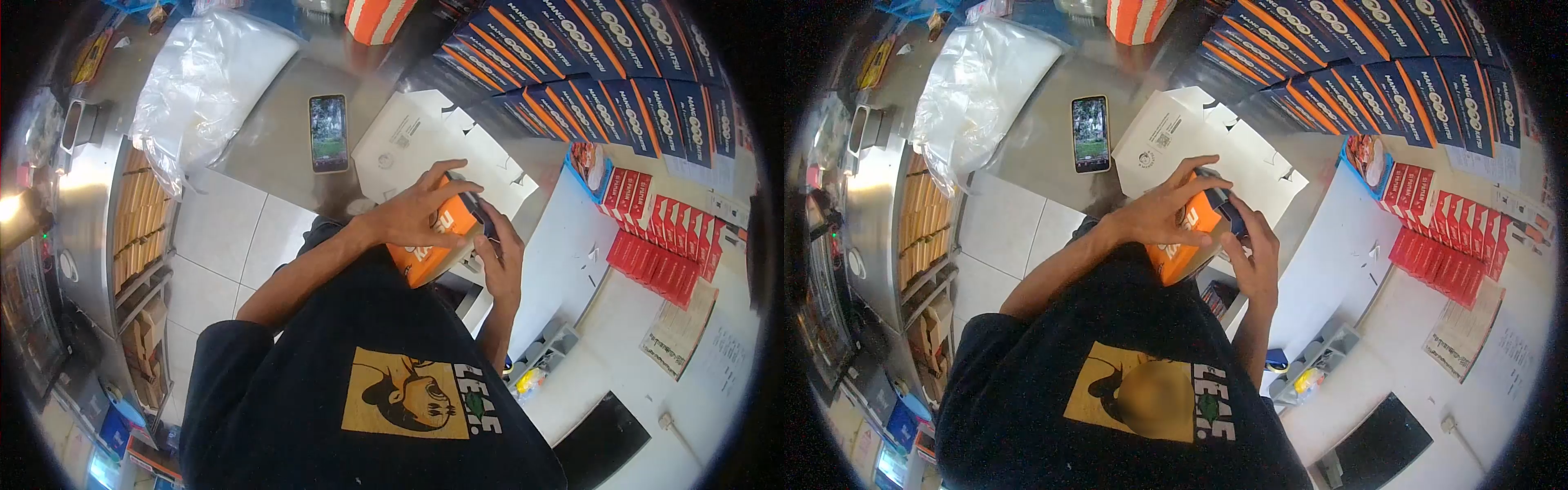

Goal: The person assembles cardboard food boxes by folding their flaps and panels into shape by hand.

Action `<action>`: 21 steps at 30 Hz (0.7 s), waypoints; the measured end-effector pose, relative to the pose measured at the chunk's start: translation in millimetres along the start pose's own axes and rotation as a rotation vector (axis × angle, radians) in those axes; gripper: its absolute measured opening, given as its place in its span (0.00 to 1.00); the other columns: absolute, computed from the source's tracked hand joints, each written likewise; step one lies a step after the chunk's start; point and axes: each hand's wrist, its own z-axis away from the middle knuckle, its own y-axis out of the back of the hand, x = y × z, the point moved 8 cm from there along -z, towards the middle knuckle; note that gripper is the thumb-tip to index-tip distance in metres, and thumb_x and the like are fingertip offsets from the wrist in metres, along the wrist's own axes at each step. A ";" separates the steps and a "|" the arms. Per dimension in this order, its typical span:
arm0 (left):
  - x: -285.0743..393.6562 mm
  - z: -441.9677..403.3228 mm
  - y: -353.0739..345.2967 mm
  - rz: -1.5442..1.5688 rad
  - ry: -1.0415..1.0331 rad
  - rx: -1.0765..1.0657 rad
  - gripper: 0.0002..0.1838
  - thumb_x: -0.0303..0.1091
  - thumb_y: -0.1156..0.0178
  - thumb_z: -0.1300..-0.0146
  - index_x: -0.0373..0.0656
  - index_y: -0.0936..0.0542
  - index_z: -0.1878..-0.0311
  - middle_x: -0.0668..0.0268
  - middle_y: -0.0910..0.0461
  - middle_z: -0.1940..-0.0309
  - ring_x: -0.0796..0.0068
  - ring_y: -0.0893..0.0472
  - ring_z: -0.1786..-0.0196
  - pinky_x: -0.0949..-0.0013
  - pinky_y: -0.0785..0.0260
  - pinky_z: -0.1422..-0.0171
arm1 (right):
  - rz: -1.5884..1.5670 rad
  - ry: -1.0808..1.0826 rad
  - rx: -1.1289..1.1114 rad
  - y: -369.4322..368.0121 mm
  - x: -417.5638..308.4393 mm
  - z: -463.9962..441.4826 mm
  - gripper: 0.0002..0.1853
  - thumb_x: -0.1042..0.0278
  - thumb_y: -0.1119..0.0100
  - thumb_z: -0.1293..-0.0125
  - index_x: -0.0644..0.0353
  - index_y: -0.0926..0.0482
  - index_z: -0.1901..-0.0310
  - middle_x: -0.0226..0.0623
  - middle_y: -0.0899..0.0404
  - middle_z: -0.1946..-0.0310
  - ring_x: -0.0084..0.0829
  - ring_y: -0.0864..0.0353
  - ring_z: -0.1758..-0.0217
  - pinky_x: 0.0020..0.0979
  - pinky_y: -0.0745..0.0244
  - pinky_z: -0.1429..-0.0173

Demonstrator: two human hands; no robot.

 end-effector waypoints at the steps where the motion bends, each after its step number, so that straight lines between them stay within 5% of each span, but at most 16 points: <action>1: 1.9 -0.1 -0.8 0.000 0.001 0.000 0.46 0.63 0.28 0.44 0.58 0.34 0.26 0.52 0.50 0.24 0.34 0.44 0.23 0.42 0.41 0.22 | -0.026 0.035 0.004 0.4 -0.9 0.9 0.28 0.62 0.37 0.32 0.64 0.25 0.33 0.43 0.20 0.54 0.31 0.19 0.54 0.30 0.21 0.55; 17: -4.3 -5.0 -22.0 -0.292 0.223 -0.108 0.50 0.67 0.30 0.46 0.59 0.38 0.24 0.51 0.49 0.23 0.24 0.37 0.31 0.34 0.36 0.27 | -0.087 -0.021 0.138 -3.3 26.1 0.0 0.24 0.67 0.43 0.32 0.66 0.24 0.36 0.47 0.18 0.45 0.35 0.19 0.42 0.35 0.26 0.38; 21: -0.2 -3.4 -25.3 -0.383 0.182 -0.031 0.53 0.67 0.30 0.45 0.61 0.42 0.21 0.49 0.53 0.22 0.22 0.38 0.32 0.31 0.34 0.30 | -0.053 -0.037 0.231 -15.6 27.8 -3.0 0.21 0.61 0.43 0.27 0.66 0.23 0.40 0.46 0.19 0.45 0.35 0.21 0.40 0.36 0.29 0.34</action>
